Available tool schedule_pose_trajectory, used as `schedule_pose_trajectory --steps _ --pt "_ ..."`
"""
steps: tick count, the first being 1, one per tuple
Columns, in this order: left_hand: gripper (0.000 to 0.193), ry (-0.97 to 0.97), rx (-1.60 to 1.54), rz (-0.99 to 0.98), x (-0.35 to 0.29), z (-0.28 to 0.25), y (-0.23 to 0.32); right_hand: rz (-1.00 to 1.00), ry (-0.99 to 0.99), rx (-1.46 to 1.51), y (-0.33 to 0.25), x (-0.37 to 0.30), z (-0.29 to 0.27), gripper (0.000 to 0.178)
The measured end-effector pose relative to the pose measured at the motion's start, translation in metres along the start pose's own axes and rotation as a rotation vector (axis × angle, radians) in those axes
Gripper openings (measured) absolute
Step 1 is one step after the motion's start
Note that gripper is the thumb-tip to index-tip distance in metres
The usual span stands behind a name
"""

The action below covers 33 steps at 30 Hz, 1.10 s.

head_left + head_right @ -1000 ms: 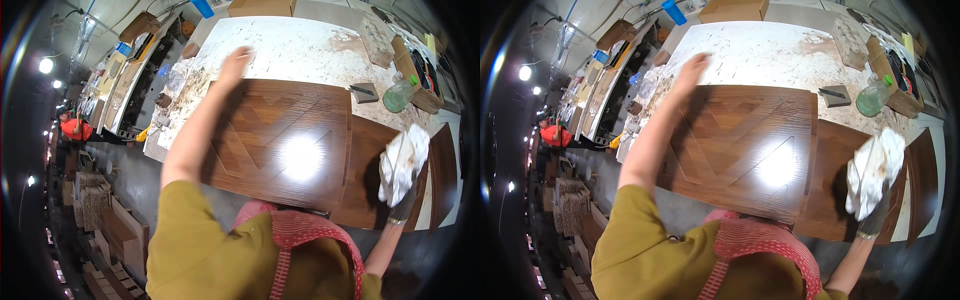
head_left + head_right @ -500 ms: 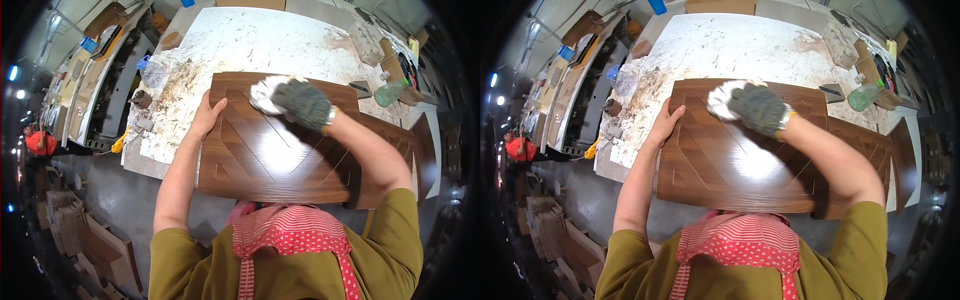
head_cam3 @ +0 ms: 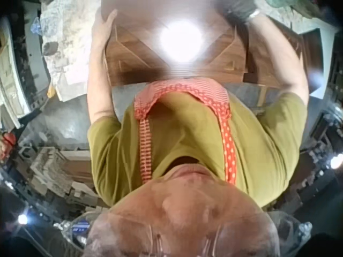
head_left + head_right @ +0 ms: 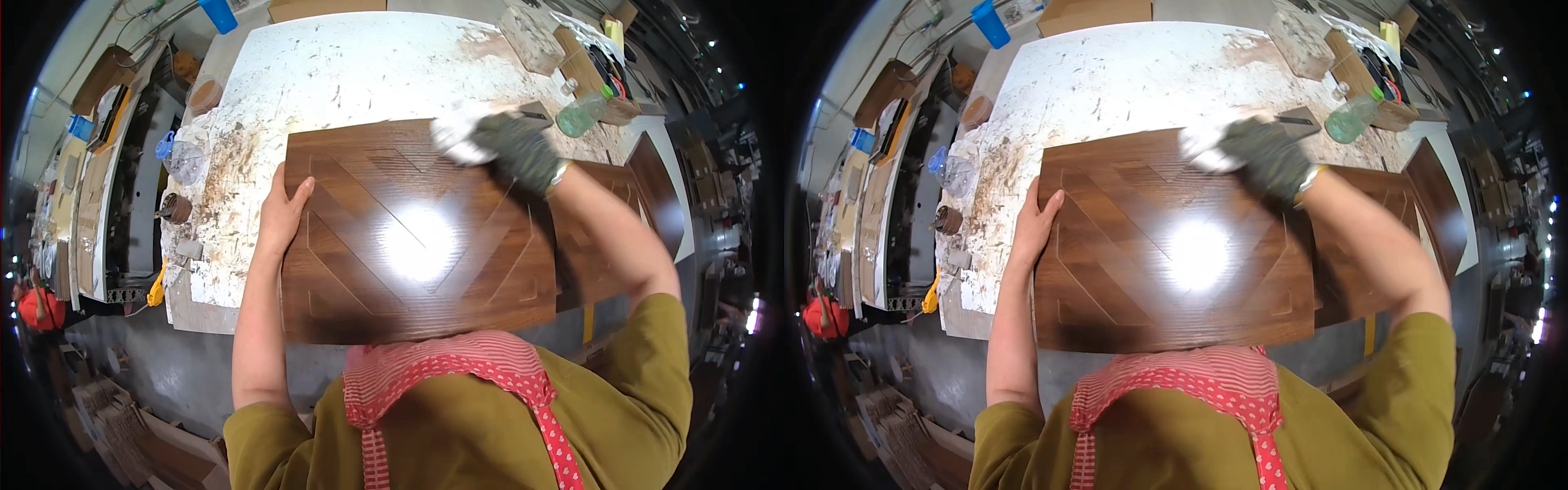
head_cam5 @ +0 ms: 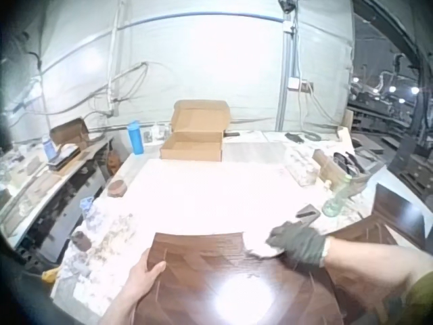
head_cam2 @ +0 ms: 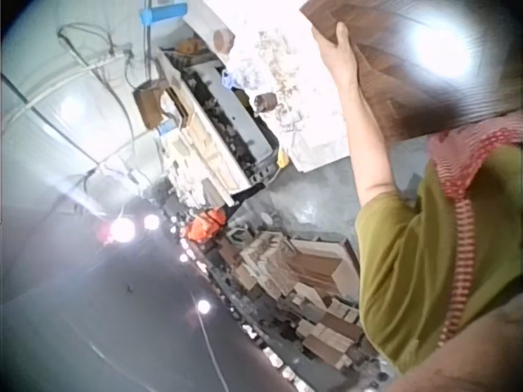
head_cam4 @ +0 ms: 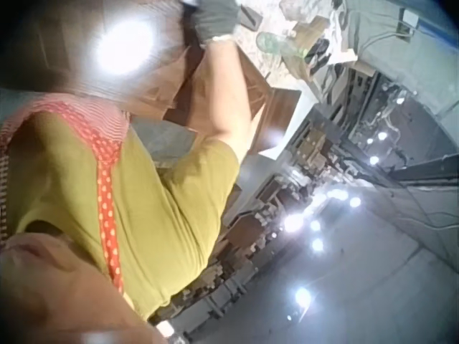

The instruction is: The person wipes two decorative wooden panels with a cloth, applying liquid from a bottle to the cloth and panels while using a small block to treat specific areas.

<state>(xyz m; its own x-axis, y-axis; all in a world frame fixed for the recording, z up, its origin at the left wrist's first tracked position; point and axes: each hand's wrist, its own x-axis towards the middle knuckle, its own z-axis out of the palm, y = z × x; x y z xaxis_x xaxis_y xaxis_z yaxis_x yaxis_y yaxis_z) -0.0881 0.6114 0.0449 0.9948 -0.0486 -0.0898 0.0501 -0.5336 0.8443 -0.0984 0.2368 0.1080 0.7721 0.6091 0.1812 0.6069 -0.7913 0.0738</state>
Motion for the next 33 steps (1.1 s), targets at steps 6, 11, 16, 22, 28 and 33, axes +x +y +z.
schedule_pose_trajectory --steps 6,11,16,22,28,33 --pt "0.064 0.048 0.024 0.069 0.006 0.003 -0.018 0.040 0.354 -0.314 0.083 -0.045 -0.036 0.032" --pt "0.055 0.040 -0.015 0.131 0.011 0.002 -0.030 -0.273 0.053 -0.139 0.001 -0.023 0.010 0.028" --pt "0.053 0.021 -0.012 0.096 0.018 0.010 -0.023 0.128 0.006 0.191 0.052 -0.010 -0.019 0.019" --pt "0.050 -0.076 -0.260 0.036 0.017 0.004 -0.029 -0.023 0.044 0.178 -0.138 0.135 0.020 0.027" --pt "0.053 0.036 -0.159 0.055 0.014 0.002 -0.034 -0.244 -0.150 0.144 -0.154 0.035 -0.019 0.019" --pt "0.057 0.053 0.065 0.088 0.011 0.000 -0.022 0.256 -0.713 0.311 -0.076 0.006 -0.019 0.014"
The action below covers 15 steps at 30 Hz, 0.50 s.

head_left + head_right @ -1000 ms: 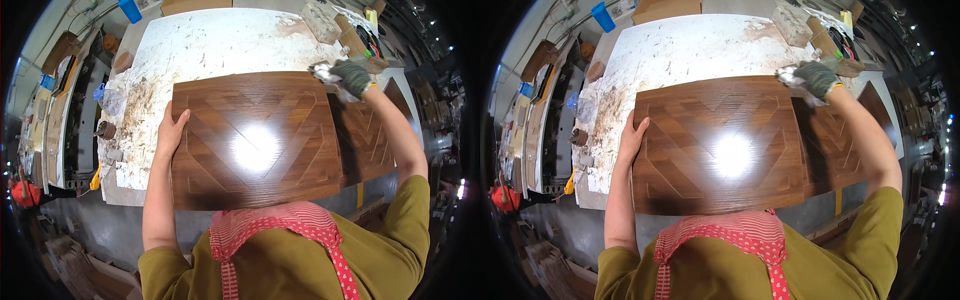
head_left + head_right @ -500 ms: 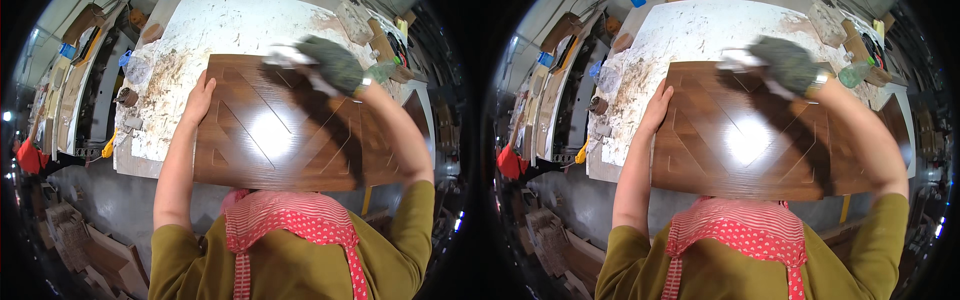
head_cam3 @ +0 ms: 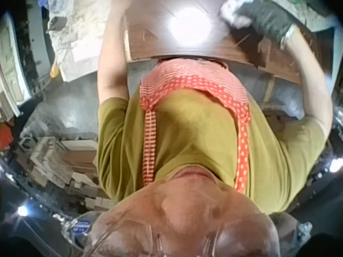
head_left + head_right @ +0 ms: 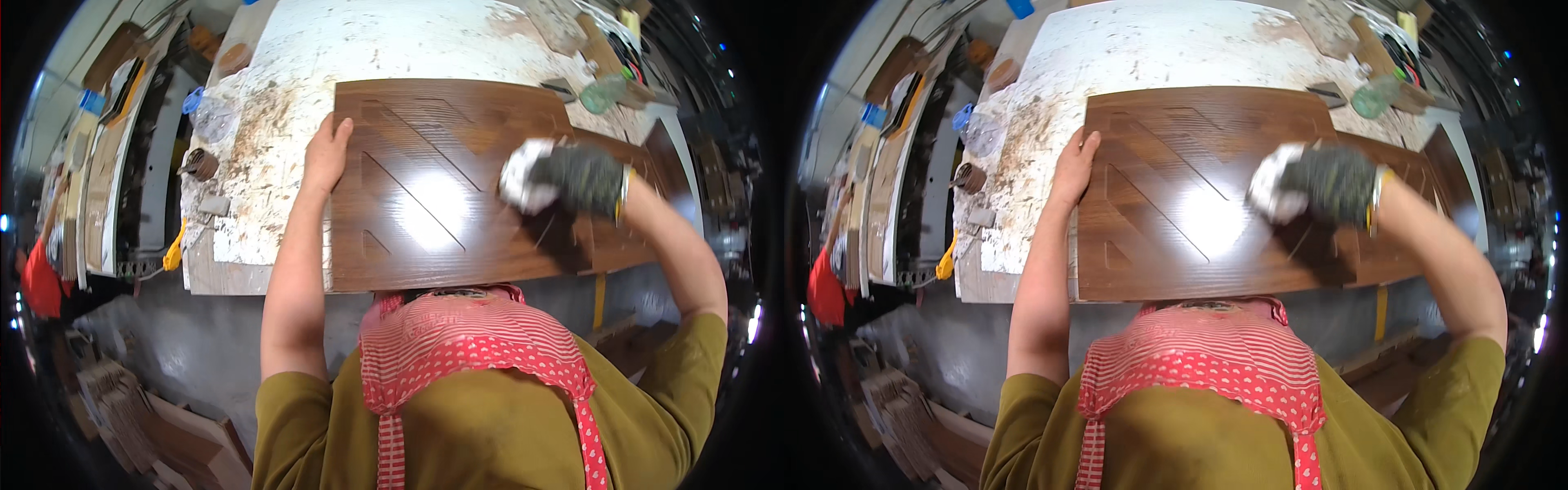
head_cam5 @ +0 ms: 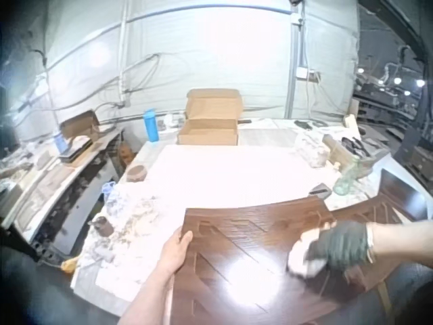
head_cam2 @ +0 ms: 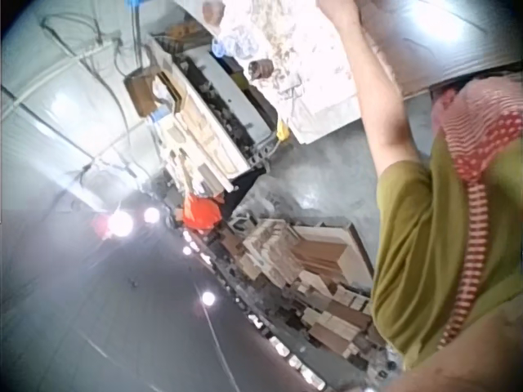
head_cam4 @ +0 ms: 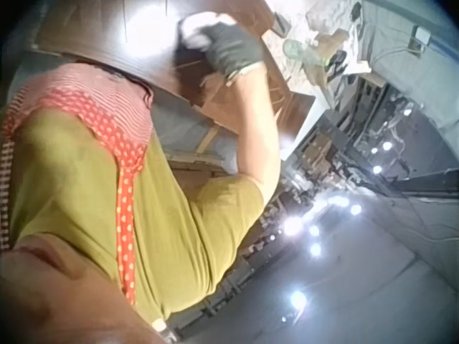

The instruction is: The person wipes two decorative wooden panels with a cloth, applying liquid from a bottle to the cloth and panels while using a small block to treat specific areas.

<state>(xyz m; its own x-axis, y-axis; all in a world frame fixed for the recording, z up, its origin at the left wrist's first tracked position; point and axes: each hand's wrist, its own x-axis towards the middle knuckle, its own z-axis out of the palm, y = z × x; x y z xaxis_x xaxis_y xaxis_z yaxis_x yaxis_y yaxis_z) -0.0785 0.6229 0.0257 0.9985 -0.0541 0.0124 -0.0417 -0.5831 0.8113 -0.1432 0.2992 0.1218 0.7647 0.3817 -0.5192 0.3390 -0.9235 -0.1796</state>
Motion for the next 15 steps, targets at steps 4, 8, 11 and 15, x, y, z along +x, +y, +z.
schedule_pose_trajectory --steps 4,8,11,15 --pt "0.057 0.001 -0.004 0.027 0.003 0.003 -0.006 0.107 0.523 0.187 0.003 -0.050 -0.009 0.030" --pt "0.055 -0.048 -0.114 0.002 0.005 0.002 -0.010 0.006 0.668 -0.280 -0.031 -0.029 0.061 0.021" --pt "0.055 -0.114 -0.165 -0.029 0.000 -0.005 0.000 -0.033 0.639 -0.235 0.014 -0.046 0.000 0.020" --pt "0.054 0.001 -0.056 0.067 0.008 0.016 0.002 0.155 0.735 -0.167 0.088 -0.019 0.038 0.026"
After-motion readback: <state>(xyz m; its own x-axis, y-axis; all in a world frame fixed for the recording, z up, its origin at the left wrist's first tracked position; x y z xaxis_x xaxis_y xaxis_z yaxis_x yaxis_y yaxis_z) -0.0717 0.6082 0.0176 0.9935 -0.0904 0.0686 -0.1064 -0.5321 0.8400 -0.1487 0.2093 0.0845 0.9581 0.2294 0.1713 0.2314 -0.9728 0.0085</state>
